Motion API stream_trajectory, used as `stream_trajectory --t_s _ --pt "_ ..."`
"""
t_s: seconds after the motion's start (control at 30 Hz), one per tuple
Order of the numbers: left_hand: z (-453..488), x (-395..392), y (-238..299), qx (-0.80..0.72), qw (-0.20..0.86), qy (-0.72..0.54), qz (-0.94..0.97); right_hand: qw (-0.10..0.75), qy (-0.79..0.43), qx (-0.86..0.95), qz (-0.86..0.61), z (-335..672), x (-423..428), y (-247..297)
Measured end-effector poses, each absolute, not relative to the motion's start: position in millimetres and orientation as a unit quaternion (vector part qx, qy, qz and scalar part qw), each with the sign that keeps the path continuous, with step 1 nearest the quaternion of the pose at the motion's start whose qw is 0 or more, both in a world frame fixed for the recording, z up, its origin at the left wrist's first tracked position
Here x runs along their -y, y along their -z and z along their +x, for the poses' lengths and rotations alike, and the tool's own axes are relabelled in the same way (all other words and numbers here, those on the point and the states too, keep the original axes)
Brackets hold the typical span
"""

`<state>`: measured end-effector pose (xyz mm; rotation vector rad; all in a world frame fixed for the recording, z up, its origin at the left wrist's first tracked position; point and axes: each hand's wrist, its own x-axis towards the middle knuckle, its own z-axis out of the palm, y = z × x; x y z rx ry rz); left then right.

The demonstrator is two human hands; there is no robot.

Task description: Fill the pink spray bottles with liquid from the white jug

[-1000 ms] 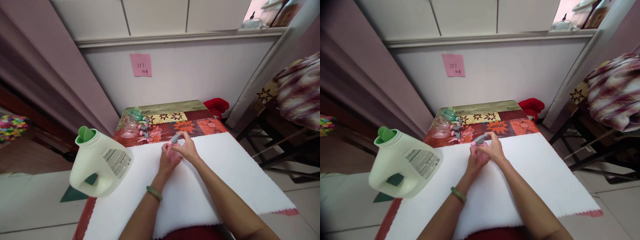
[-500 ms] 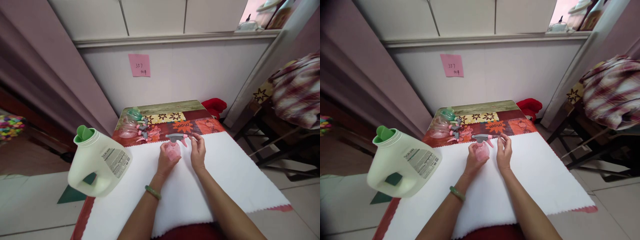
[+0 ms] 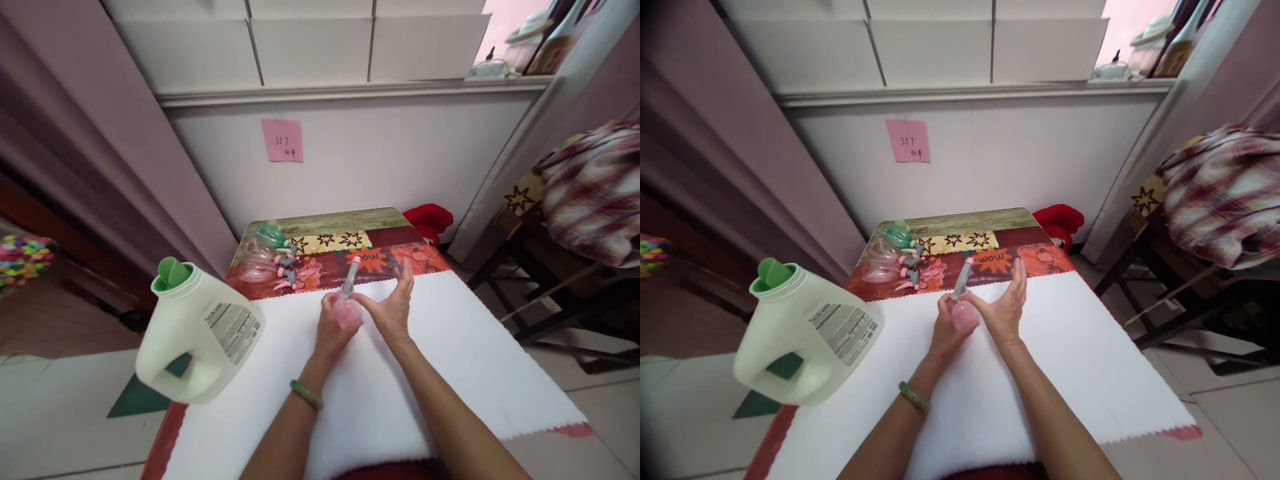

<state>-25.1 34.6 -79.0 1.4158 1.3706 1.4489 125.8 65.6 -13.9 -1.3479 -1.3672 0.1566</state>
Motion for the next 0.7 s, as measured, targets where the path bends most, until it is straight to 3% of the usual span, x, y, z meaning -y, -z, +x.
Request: stream_trajectory --t_s 0.2,0.43,0.7 --pt "-26 -35 82 -0.526 0.33 -0.542 0.566 0.654 -0.052 0.521 -0.547 146 -57 14" --pt "-23 -33 74 -0.518 0.331 -0.538 0.577 0.6 -0.195 0.597 -0.495 100 -38 25" --pt "-24 -33 69 -0.507 0.332 -0.537 0.587 0.611 -0.23 0.561 -0.51 78 -58 9"
